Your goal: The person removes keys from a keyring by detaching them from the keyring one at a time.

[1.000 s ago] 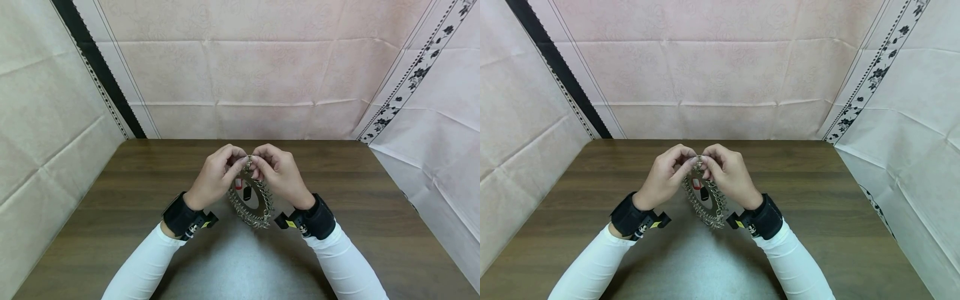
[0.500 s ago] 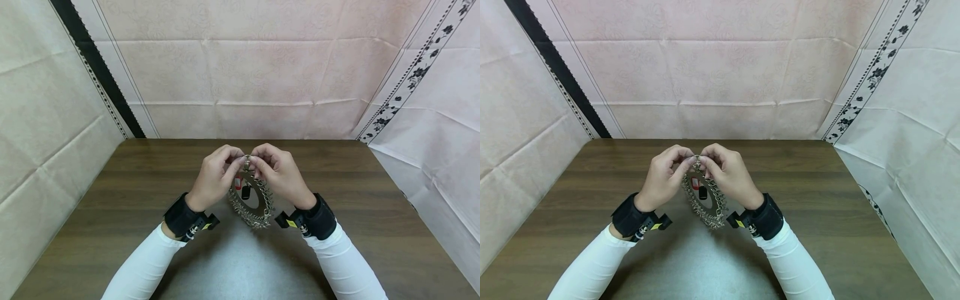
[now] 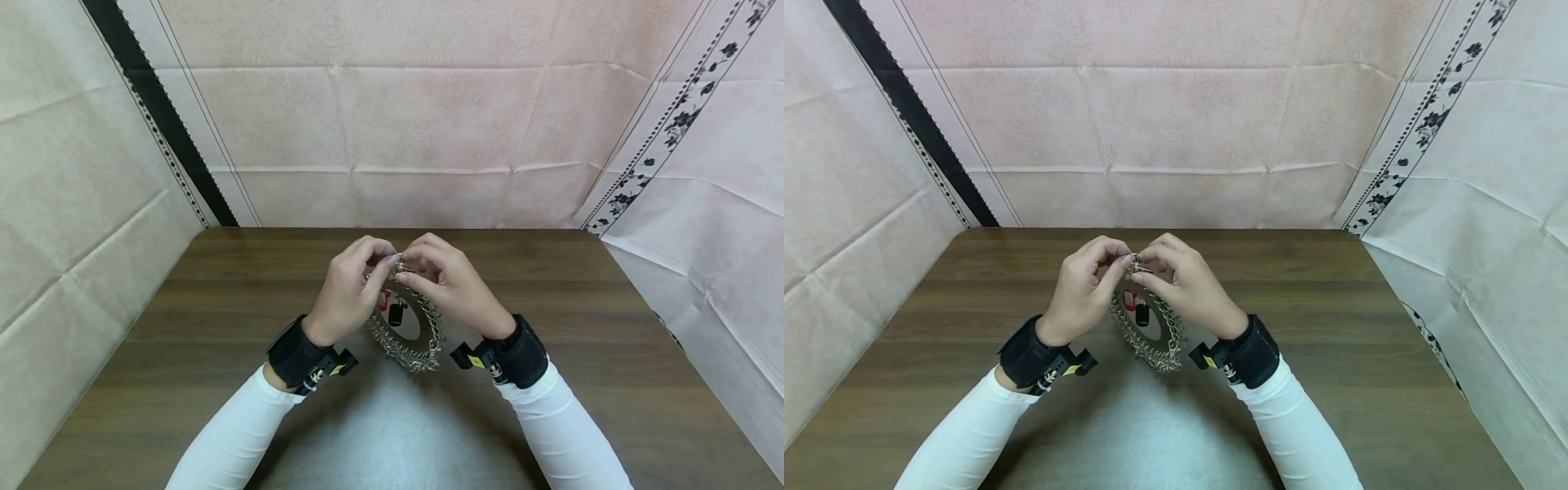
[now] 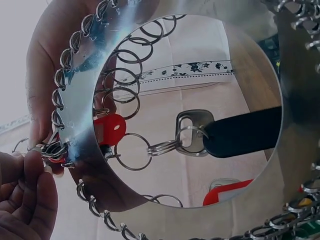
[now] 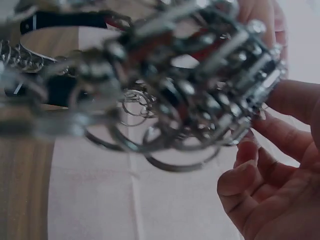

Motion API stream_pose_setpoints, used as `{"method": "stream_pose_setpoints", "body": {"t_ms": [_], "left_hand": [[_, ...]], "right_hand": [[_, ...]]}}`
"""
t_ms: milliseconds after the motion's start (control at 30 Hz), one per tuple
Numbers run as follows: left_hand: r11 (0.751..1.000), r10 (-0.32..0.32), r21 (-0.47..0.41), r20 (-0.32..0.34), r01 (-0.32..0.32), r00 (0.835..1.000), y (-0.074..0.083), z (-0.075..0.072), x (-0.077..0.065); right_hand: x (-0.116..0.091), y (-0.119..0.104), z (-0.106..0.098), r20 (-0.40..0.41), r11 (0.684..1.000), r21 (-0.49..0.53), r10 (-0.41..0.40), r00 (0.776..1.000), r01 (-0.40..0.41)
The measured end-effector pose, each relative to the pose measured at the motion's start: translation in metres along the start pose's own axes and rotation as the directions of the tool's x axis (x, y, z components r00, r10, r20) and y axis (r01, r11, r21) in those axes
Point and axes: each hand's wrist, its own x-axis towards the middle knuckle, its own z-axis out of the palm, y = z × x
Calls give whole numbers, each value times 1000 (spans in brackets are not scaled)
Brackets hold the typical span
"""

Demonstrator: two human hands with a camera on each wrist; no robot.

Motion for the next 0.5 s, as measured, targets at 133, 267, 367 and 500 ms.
{"method": "stream_pose_setpoints", "body": {"t_ms": [133,267,367,500], "left_hand": [[1000,1,5,0,-1,1000,1,0,1],[1000,9,8,1,-9,1000,1,0,1],[1000,10,2,2,-10,1000,0,0,0],[1000,22,12,-2,-22,1000,-1,0,0]], "right_hand": [[0,1,0,4,1000,-2,-1,1000,1],[-1,0,-1,-1,999,-32,-2,1000,2],[-2,-1,-2,-11,999,-33,-1,1000,1],[-2,-2,-4,-18,1000,-4,3,1000,-3]]}}
